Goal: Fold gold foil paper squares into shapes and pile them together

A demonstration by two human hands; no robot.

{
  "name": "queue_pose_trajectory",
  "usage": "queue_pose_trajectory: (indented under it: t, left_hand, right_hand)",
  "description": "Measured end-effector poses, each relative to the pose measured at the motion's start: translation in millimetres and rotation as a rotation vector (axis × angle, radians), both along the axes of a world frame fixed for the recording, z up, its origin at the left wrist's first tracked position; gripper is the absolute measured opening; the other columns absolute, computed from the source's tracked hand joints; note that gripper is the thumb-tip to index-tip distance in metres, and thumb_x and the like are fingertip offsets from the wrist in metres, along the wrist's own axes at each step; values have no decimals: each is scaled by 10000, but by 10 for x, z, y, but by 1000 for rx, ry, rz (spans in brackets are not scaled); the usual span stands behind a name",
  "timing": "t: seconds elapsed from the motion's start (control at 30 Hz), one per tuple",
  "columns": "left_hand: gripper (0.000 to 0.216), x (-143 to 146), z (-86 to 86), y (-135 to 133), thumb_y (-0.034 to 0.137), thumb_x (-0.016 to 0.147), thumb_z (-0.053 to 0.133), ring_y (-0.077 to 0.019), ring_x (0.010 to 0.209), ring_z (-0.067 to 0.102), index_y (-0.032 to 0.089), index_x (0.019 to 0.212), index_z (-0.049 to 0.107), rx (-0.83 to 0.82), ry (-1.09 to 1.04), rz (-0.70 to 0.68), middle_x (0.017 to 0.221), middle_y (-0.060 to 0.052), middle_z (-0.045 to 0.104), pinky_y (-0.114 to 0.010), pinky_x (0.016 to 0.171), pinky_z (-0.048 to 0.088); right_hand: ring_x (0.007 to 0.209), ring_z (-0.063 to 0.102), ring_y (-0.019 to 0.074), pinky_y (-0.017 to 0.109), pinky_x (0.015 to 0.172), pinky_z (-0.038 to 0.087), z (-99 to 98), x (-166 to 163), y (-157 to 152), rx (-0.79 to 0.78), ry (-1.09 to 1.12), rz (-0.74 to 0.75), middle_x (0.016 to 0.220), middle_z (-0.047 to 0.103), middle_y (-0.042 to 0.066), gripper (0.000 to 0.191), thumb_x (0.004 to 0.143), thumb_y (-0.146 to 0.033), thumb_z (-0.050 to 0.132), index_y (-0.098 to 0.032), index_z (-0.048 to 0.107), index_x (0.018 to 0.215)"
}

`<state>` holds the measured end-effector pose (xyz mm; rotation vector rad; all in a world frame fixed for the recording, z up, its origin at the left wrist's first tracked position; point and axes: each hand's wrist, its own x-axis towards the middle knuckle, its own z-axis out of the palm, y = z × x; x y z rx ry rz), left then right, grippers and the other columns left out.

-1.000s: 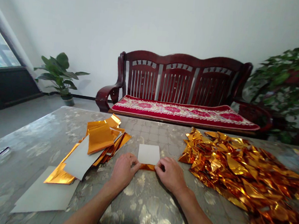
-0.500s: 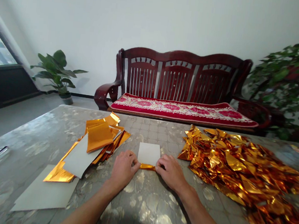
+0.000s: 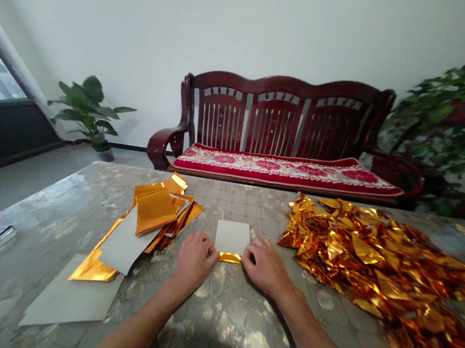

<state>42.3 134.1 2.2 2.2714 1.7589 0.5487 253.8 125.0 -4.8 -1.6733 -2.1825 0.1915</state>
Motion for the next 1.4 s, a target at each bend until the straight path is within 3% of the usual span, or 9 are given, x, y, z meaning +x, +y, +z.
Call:
queue_pose_trajectory:
  t: [0.27,0.4,0.5,0.63,0.77,0.9,1.27,1.4]
  left_hand:
    - [118,11,-53,-13,242,842,627,-217,917,544,193,735,634,55,20,-4,918,-44,604,-336,849,400]
    - [60,16,-38,-43,234,822,664,-223,951,533,195,860,640,126,9,4,997,-46,587,-342,854,403]
    - [107,31,-29,-62,205,851,651,-230,1010,523,224,956,660,198,13,-90,1070,-41,592,-355,872,390]
    - [149,52,-74,-60,189,923,579,-208,941,548,264,935,707,169,80,-303,978,-16,648,-343,830,394]
    - [165,57,-133,-91,170,927,572,-206,911,564,240,982,711,173,148,-375,941,-26,668,-343,824,421]
    - [160,73,-125,-166,183,927,573,-223,926,581,220,1021,697,182,238,-372,950,-41,669,-363,827,445]
    - [299,125,-57,-345,115,942,484,-239,1033,592,180,1190,636,78,326,-302,1103,-87,660,-390,919,479]
    - [285,220,-51,-445,122,935,487,-242,1026,577,163,1181,625,24,360,-298,1115,-99,634,-379,905,492]
  right_hand:
    - [846,503,189,302,717,290,28,-14,-25,4,-30,-51,822,597,18,135,829,-241,632,-210,595,703]
    - [859,505,198,317,722,270,44,-23,-31,-10,-14,-78,846,619,7,66,810,-240,644,-221,599,765]
    - [872,510,205,325,736,269,44,-36,-32,-26,7,-102,888,641,6,64,805,-228,638,-228,605,860]
    - [925,514,231,344,771,281,23,-93,-56,-4,-24,-154,960,654,25,140,812,-208,613,-228,605,950]
    - [968,506,268,371,809,300,16,-228,-110,40,-77,-217,1010,643,65,179,835,-296,622,-219,603,996]
    - [991,497,287,390,847,320,26,-336,-146,59,-81,-235,1050,624,97,296,839,-430,647,-215,605,1039]
    - [1046,482,268,373,896,327,-51,27,-57,9,-68,-225,1125,594,81,246,872,-338,606,-233,610,1094]
    - [1048,488,262,360,889,336,-46,92,-17,29,-74,-313,1109,602,82,208,898,-301,578,-227,626,1087]
